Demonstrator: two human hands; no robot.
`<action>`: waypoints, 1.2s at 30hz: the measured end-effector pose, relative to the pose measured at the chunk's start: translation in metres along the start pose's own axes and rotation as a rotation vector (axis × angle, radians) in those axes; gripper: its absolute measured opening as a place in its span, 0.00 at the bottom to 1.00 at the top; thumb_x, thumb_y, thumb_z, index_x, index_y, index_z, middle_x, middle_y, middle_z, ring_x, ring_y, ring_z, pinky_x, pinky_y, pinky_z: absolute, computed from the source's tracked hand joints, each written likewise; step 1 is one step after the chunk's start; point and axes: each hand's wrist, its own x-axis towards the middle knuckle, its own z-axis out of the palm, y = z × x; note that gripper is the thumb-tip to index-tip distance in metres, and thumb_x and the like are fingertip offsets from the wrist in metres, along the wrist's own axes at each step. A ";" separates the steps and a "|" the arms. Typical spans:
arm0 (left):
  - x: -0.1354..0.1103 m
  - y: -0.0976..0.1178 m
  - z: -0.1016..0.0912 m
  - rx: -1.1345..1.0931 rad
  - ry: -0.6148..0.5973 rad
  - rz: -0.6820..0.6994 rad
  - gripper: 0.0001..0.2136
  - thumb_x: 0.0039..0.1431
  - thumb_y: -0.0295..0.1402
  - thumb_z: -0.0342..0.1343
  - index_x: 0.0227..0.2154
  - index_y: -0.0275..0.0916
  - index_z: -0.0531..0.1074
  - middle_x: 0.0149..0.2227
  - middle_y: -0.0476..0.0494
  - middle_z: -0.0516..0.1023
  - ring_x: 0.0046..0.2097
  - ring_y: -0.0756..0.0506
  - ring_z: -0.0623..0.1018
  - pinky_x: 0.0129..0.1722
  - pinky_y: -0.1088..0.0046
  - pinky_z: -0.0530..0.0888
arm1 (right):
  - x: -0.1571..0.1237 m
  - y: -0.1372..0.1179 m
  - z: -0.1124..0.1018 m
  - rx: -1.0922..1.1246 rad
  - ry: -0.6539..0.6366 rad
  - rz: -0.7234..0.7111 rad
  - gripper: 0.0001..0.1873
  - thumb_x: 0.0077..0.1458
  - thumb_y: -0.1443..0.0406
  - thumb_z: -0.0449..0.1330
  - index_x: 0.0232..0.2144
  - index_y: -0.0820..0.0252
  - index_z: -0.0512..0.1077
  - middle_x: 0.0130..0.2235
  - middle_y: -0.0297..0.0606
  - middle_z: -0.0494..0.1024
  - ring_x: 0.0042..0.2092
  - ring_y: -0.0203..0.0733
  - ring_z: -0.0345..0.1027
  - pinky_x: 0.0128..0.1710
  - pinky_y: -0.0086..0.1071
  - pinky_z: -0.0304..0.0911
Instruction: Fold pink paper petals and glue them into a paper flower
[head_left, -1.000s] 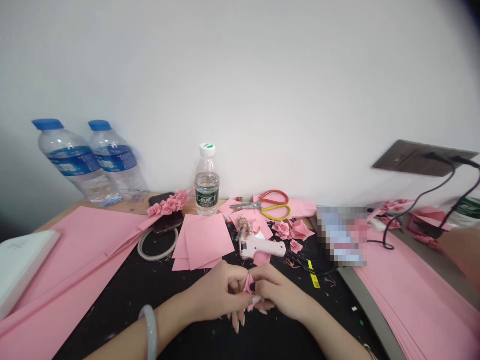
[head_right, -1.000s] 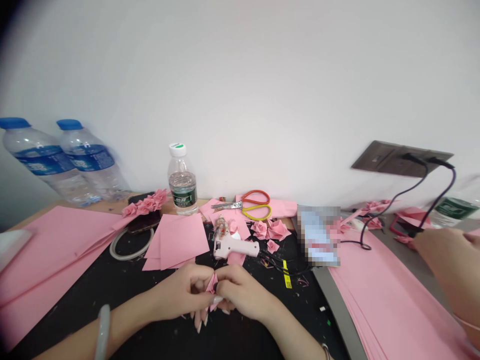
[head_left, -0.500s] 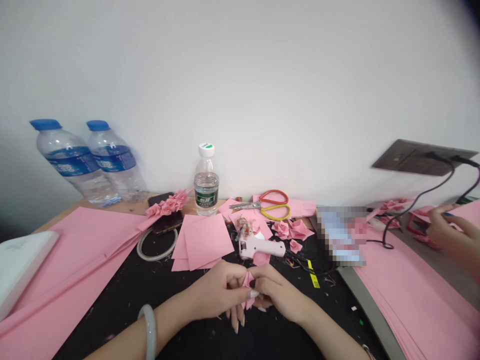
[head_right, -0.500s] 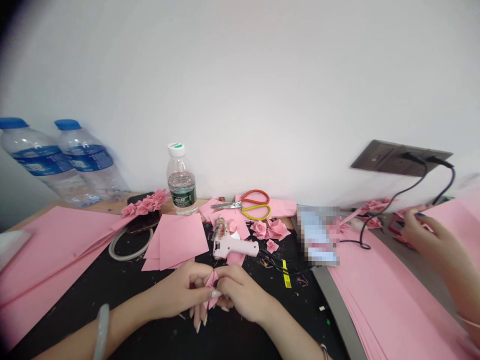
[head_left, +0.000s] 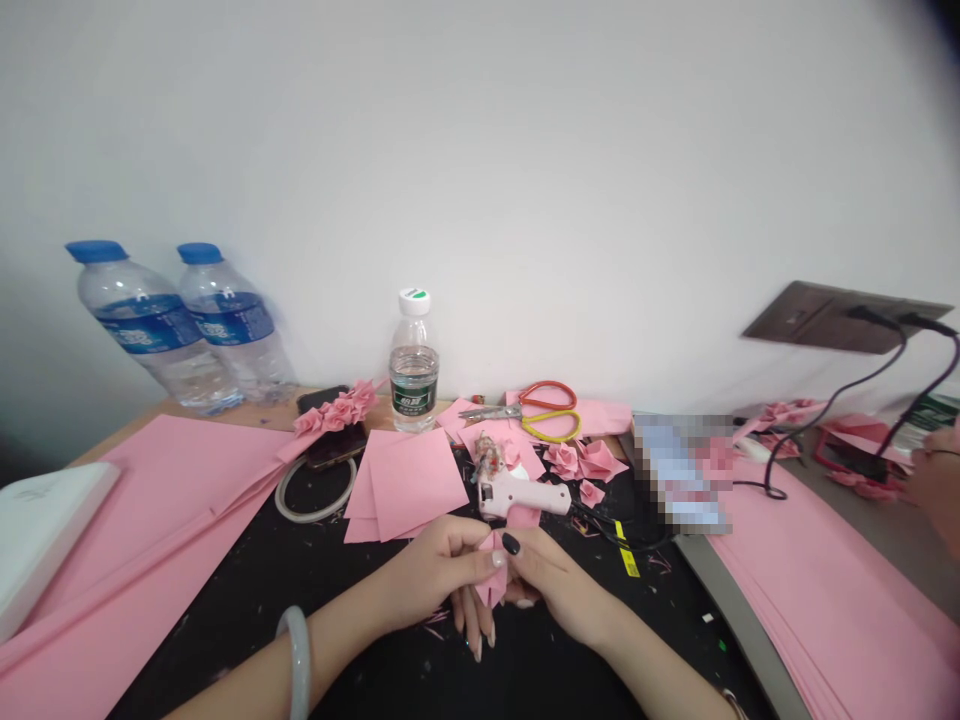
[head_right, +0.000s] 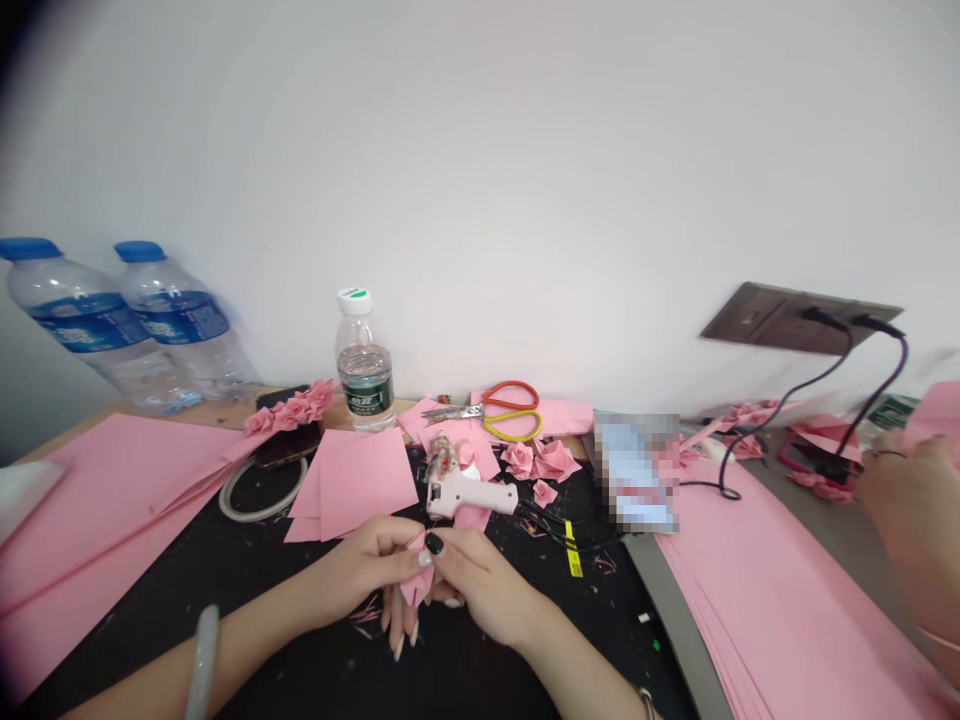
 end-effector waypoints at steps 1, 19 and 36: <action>0.000 -0.001 0.000 -0.014 0.006 0.005 0.16 0.57 0.44 0.51 0.27 0.33 0.68 0.19 0.44 0.77 0.16 0.50 0.75 0.13 0.83 0.62 | 0.000 0.000 0.000 -0.011 0.002 -0.004 0.23 0.55 0.48 0.51 0.24 0.62 0.63 0.20 0.26 0.55 0.21 0.30 0.42 0.20 0.26 0.40; 0.003 -0.012 0.013 0.037 0.306 0.110 0.19 0.60 0.47 0.41 0.25 0.37 0.62 0.12 0.51 0.71 0.11 0.54 0.69 0.10 0.85 0.56 | 0.004 0.010 0.007 -0.353 0.254 -0.150 0.19 0.62 0.55 0.45 0.24 0.60 0.60 0.20 0.30 0.62 0.22 0.33 0.54 0.22 0.26 0.49; 0.002 -0.010 0.018 0.128 0.359 0.112 0.18 0.60 0.47 0.40 0.25 0.37 0.61 0.12 0.54 0.67 0.11 0.55 0.65 0.10 0.85 0.56 | 0.005 0.013 0.012 -0.363 0.300 -0.172 0.18 0.62 0.56 0.46 0.25 0.61 0.64 0.19 0.32 0.68 0.21 0.35 0.61 0.20 0.26 0.54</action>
